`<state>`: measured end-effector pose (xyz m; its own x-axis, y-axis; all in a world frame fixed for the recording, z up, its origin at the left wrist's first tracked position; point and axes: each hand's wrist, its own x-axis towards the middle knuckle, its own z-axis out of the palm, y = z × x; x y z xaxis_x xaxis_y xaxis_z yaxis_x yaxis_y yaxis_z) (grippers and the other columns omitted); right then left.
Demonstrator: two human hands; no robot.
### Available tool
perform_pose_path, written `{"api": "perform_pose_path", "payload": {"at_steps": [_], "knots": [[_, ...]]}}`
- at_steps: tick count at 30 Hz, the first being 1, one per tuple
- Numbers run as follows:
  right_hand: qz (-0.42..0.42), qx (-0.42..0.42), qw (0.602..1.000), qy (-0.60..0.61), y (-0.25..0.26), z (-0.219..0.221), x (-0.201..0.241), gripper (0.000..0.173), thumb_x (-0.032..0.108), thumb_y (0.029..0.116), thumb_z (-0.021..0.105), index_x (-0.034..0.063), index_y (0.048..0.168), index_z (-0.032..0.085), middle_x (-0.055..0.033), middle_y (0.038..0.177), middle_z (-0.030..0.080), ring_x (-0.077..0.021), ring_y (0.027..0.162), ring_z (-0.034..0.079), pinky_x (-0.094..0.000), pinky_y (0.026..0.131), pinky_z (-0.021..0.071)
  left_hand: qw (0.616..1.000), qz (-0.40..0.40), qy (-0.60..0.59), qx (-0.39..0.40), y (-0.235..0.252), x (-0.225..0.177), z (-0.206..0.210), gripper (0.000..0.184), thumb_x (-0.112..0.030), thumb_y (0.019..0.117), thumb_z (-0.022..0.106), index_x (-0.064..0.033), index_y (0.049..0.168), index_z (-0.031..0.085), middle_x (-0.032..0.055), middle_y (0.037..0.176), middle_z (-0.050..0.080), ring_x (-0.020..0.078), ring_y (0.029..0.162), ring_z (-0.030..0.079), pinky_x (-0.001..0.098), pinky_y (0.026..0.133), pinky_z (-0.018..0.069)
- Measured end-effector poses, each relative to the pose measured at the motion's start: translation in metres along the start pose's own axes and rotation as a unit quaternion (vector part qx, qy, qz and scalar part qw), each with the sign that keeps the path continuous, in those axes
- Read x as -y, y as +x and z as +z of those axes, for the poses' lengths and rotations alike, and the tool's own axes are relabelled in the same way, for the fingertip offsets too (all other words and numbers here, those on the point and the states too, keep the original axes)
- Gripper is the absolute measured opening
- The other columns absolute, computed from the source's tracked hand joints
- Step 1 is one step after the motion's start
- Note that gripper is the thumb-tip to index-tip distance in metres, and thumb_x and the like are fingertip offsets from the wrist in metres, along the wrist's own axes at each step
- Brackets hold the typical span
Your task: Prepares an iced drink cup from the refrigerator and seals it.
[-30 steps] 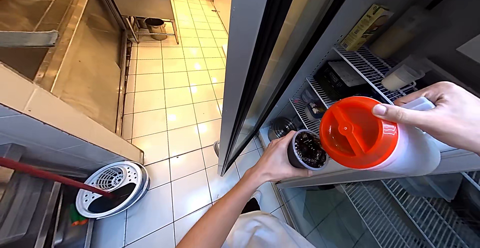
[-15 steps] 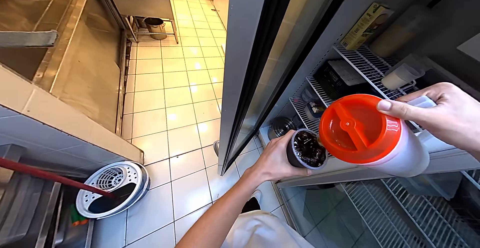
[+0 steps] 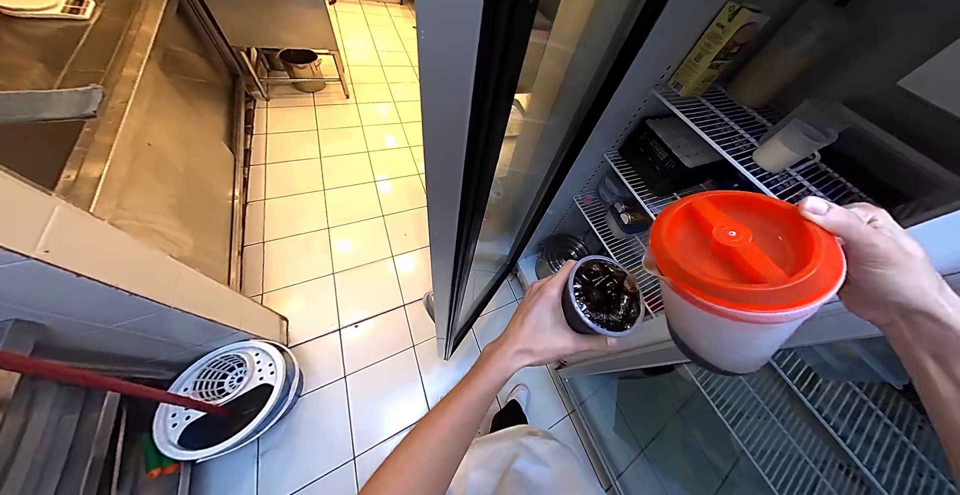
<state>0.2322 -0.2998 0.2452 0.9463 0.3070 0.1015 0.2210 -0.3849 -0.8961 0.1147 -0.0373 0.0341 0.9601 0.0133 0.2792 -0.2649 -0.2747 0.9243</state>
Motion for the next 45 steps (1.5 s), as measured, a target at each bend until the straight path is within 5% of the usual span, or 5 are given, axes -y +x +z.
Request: {"api": "perform_pose_path", "payload": {"at_steps": [8,17,24,28,45], "knots": [[-0.008,-0.095,0.945,0.312,0.001,-0.007,-0.045,0.039,0.052,0.1053,0.043,0.0230,0.112,0.069,0.0038,0.104,0.075,-0.0075,0.097,0.072,-0.0296,0.082,0.0621,0.999,0.013,-0.014,-0.039,0.007,-0.001,-0.004,0.096,-0.057,0.0616,0.093,-0.0085,0.137,0.057,-0.0031,0.120,0.072,0.0035,0.115,0.066,0.0310,0.104,0.0555],[-0.039,-0.244,0.923,0.296,0.089,-0.046,-0.031,0.054,0.062,0.1022,0.047,0.0259,0.062,0.045,0.0111,0.048,0.031,-0.0032,0.040,0.027,-0.0205,0.042,0.0253,0.995,0.023,-0.010,-0.094,0.012,0.006,-0.004,0.102,-0.049,0.0577,0.098,-0.0088,0.140,0.054,-0.0054,0.122,0.072,0.0043,0.115,0.067,0.0313,0.104,0.0573],[-0.038,-0.398,0.880,0.255,0.199,-0.050,-0.016,0.048,0.067,0.0955,0.056,0.0203,0.086,0.052,0.0088,0.061,0.045,-0.0052,0.048,0.044,-0.0259,0.047,0.0429,0.994,0.013,0.002,-0.111,0.020,0.000,-0.004,0.102,-0.047,0.0591,0.098,-0.0055,0.140,0.053,-0.0034,0.123,0.071,0.0037,0.117,0.065,0.0297,0.106,0.0557],[-0.050,-0.442,0.875,0.191,0.241,-0.046,-0.017,0.076,0.067,0.0961,0.055,0.0024,0.136,0.055,-0.0090,0.120,0.066,-0.0143,0.109,0.065,-0.0374,0.095,0.0558,0.992,-0.006,0.015,-0.122,0.027,-0.005,-0.003,0.103,-0.048,0.0598,0.097,-0.0027,0.140,0.053,-0.0015,0.123,0.071,0.0039,0.118,0.065,0.0294,0.106,0.0552],[-0.056,-0.445,0.893,0.039,0.357,-0.081,-0.070,0.068,0.064,0.0979,0.053,0.0042,0.126,0.066,-0.0100,0.125,0.068,-0.0155,0.121,0.061,-0.0356,0.107,0.0472,0.986,-0.013,0.002,-0.168,0.050,-0.004,0.016,0.100,-0.039,0.0590,0.100,0.0004,0.138,0.052,0.0017,0.122,0.072,0.0095,0.116,0.067,0.0332,0.105,0.0573]]}}
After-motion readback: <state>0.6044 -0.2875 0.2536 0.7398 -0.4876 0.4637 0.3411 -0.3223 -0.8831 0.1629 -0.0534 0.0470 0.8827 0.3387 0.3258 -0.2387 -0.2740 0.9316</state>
